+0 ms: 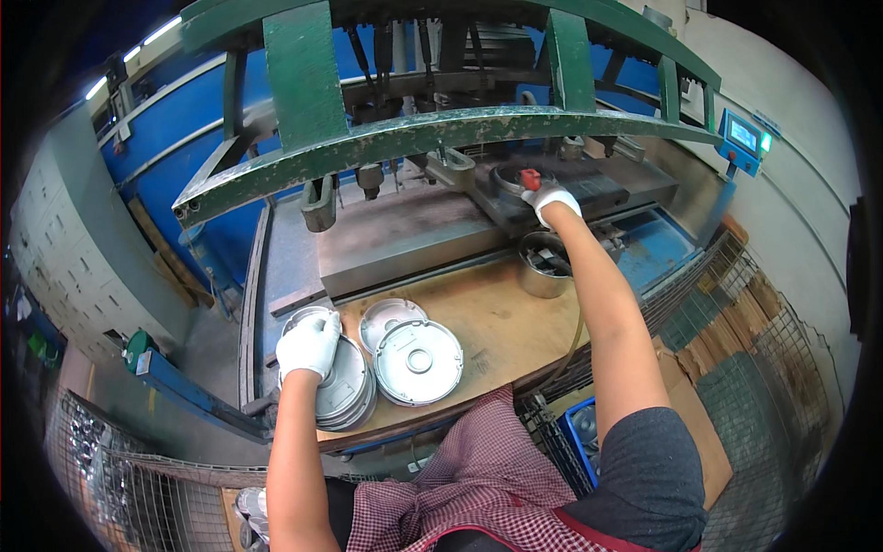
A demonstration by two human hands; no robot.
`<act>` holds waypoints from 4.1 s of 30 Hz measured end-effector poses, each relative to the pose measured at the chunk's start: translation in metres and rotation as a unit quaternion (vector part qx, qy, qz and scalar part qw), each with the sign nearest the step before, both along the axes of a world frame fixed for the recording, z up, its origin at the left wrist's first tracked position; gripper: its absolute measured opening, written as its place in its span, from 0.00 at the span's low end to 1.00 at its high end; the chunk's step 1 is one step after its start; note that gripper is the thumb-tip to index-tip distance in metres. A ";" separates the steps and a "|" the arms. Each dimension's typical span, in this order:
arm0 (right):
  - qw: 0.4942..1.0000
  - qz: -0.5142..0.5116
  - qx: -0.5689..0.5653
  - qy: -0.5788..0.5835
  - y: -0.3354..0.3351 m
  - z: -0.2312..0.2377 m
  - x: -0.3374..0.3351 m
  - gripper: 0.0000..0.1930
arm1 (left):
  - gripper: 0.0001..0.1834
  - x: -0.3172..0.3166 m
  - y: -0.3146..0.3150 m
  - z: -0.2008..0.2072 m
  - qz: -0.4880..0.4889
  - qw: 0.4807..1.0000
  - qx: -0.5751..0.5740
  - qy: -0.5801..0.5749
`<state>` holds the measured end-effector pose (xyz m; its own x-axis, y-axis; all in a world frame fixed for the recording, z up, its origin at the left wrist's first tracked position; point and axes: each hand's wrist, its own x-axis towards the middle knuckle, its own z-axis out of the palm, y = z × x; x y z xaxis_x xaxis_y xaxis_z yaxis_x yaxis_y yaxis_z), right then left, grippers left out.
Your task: Inspecting and deburring metal cast parts at an industrial workstation.
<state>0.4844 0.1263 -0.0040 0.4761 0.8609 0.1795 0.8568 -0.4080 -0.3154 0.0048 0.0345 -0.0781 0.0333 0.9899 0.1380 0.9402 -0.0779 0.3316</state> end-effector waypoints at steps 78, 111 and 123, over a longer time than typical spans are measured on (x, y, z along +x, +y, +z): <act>0.925 0.237 0.291 -0.062 -0.238 -0.083 -0.142 0.25 | 0.30 -0.006 -0.002 0.019 -0.052 0.999 0.003 0.002; 0.991 0.042 0.049 0.120 -0.216 -0.033 -0.165 0.28 | 0.25 -0.006 -0.014 0.038 -0.048 0.990 0.092 -0.098; 0.966 -0.211 0.137 0.062 -0.264 -0.088 0.052 0.32 | 0.15 -0.026 -0.140 0.048 -0.170 0.968 0.176 -0.046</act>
